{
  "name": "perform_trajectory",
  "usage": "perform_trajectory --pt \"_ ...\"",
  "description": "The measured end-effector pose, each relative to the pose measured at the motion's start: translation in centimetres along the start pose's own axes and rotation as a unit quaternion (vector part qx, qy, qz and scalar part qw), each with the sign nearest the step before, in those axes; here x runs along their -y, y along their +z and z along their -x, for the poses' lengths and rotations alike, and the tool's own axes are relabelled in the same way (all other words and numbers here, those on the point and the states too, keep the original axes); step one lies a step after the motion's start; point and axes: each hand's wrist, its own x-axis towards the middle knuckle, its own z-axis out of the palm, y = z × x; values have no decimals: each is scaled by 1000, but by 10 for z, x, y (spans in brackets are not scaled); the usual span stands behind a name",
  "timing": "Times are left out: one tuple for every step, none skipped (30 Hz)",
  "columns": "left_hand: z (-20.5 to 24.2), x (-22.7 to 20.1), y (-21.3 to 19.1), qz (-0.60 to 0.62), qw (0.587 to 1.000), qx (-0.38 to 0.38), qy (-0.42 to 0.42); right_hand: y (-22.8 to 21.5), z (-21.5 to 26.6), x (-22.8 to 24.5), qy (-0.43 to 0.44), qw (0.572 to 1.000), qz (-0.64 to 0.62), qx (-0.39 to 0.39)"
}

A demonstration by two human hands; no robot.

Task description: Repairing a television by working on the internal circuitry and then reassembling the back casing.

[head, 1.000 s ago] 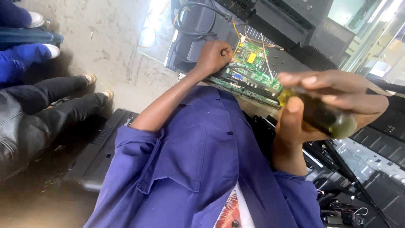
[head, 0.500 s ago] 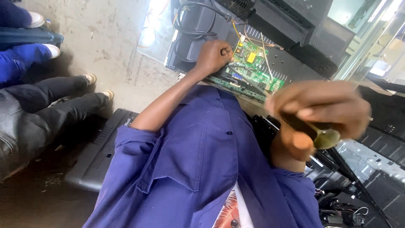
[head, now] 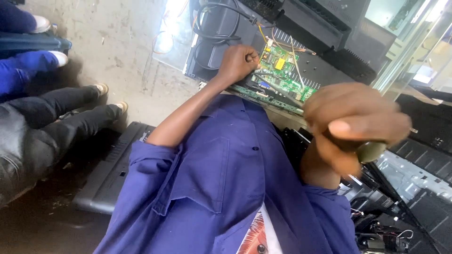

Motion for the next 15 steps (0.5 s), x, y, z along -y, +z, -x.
perform_trajectory --pt "0 0 0 0 1000 0 -8 -4 -8 -2 -12 988 -85 128" --pt "1 0 0 -1 1000 1 -16 -7 -16 -4 -20 952 -167 254" --pt "0 1 0 -1 1000 0 -17 -4 -8 -7 -19 952 -169 255" --pt "0 2 1 0 1000 -3 -16 0 0 -9 -23 980 -124 151" --pt "0 3 2 1 1000 -4 -15 3 8 -10 -24 996 -76 45" --pt "1 2 2 1 1000 -4 -16 12 4 -4 -22 996 -77 45" --pt "1 1 1 2 1000 -2 -18 21 0 2 -60 994 88 -35" --pt "0 -1 0 2 1000 0 -20 30 -4 8 -96 957 250 -112" --pt "0 0 1 1 1000 1 -18 28 -3 9 -98 956 251 -113" --pt "-1 1 1 -1 1000 1 -15 26 -3 10 -92 965 221 -108" --pt "1 2 1 -5 1000 0 -14 24 -2 11 -84 973 189 -101" --pt "1 2 0 -5 1000 0 -15 5 -5 4 -84 973 187 -101" --pt "0 1 0 -3 1000 1 -9 -14 -8 -3 -57 992 36 110" --pt "0 0 0 -2 1000 2 -3 -33 -10 -10 -19 942 -117 314" --pt "0 0 0 -2 1000 3 -1 -24 -16 -12 -20 942 -115 314"
